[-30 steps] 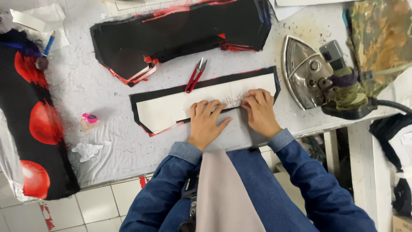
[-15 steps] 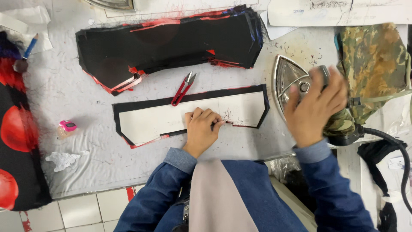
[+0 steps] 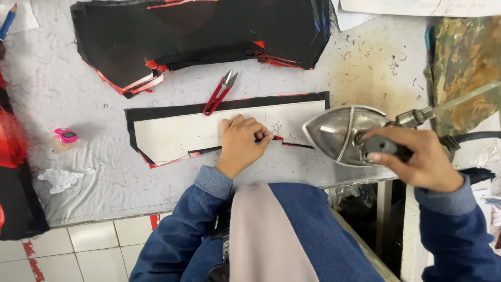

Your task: The person irons a piece of black fabric with red patterns on a white table using a steam iron. They repeatedly fold the fabric edges, press them with the iron, and trim the edges with a red utility knife. The person also handles a paper template and a stack of similar fabric pieces during the process.

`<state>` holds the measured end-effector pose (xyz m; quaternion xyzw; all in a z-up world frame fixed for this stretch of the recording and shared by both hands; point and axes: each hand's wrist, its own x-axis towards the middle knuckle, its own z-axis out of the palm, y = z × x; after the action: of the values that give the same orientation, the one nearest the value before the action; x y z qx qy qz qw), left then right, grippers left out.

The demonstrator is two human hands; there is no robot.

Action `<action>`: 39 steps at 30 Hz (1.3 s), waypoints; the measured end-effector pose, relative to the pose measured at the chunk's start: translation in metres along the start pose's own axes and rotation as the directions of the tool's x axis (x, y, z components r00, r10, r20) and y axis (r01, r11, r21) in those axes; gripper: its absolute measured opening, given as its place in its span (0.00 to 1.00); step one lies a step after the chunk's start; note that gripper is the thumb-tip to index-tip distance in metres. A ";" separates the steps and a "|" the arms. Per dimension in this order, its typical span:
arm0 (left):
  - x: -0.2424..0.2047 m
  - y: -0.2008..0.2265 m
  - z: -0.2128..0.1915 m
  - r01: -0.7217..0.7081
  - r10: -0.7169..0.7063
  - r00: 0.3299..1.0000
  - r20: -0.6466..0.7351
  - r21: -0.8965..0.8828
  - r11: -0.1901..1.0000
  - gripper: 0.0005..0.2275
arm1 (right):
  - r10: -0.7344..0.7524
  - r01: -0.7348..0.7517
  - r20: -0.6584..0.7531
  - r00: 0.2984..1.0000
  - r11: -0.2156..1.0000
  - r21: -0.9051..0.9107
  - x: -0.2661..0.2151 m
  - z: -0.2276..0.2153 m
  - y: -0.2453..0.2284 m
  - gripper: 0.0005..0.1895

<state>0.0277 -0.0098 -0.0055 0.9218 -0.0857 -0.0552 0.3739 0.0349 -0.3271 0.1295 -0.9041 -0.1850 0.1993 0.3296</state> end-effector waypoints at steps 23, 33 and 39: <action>-0.014 -0.028 -0.049 0.122 -0.131 0.973 0.190 0.060 0.991 0.03 | 0.264 -0.068 0.263 0.928 0.814 -0.577 0.048 0.068 -0.112 0.23; 0.000 -0.026 -0.057 0.260 -0.246 0.915 0.319 -0.001 0.966 0.03 | 0.517 -0.340 0.108 0.849 0.692 -0.636 0.063 0.061 -0.098 0.22; 0.002 -0.032 -0.046 0.348 -0.337 0.898 0.283 0.012 0.937 0.06 | -0.008 0.044 0.107 0.994 0.939 -0.341 0.028 0.049 -0.058 0.21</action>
<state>0.0412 0.0437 0.0052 0.8978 0.0267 -0.2521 0.3601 0.0235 -0.2466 0.1267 -0.9336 -0.2457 0.2063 0.1596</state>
